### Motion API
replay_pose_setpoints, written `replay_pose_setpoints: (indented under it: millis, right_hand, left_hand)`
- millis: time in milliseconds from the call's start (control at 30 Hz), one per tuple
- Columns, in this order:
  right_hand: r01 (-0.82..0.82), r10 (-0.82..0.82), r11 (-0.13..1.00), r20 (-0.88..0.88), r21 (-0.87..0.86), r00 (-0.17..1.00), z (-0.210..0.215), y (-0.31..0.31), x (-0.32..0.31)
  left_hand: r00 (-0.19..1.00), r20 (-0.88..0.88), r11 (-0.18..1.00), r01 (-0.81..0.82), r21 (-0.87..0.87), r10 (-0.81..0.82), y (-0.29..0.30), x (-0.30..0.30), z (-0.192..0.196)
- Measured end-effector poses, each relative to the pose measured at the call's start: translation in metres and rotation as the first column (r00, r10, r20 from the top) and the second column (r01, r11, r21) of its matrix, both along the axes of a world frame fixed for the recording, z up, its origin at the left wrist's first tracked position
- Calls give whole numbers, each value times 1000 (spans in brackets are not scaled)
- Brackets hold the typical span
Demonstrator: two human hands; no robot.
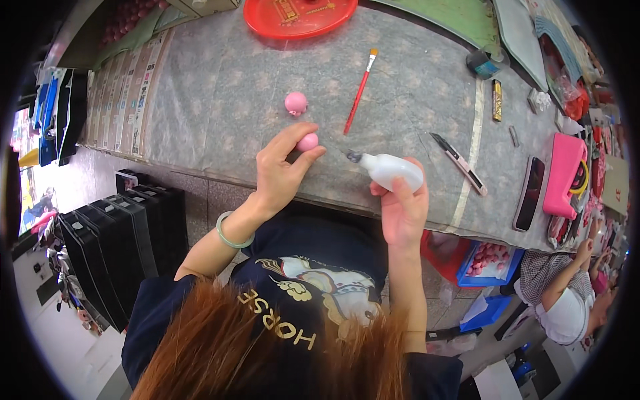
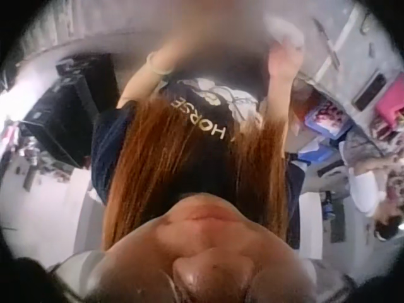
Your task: Painting small pink clay figures at a pottery workbench.
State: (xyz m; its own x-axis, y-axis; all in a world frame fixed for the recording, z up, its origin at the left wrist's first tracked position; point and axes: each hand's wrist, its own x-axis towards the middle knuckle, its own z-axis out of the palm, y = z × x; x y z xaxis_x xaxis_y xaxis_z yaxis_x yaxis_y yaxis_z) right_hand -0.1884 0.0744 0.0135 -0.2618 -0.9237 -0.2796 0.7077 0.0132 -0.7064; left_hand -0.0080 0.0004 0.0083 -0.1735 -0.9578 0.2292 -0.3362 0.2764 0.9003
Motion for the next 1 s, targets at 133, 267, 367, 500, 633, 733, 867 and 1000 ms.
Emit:
replay_pose_setpoints:
  millis: [133, 267, 367, 500, 633, 733, 867, 1000]
  right_hand:
    - [50, -44, 998, -172, 32, 984, -4, 3, 15]
    - [143, -137, 990, -278, 1, 951, -5, 4, 21]
    - [170, -158, 985, -320, 8, 934, -8, 5, 24]
    - [186, -171, 982, -340, 14, 925, -7, 5, 26]
    - [187, -165, 982, -356, 31, 920, -7, 4, 27]
    - [191, -163, 981, -368, 41, 915, -6, 4, 28]
    - [168, -150, 985, -328, 29, 933, -7, 4, 26]
    - [161, -137, 986, -338, 46, 931, -8, 4, 26]
  left_hand:
    - [999, 32, 1000, 13, -8, -13, 1, -3, 0]
    - [999, 52, 992, 7, -126, -1, 0, -6, -6]
    - [997, 78, 983, -4, -185, 19, 0, -8, -7]
    - [994, 106, 987, 16, -162, 2, 2, -7, -6]
    - [994, 108, 988, 12, -156, 5, 2, -7, -7]
    - [994, 107, 988, 12, -156, 5, 2, -7, -8]
    - [994, 106, 986, 11, -167, 7, 1, -7, -8]
    - [994, 106, 985, 12, -172, 7, 1, -6, -9]
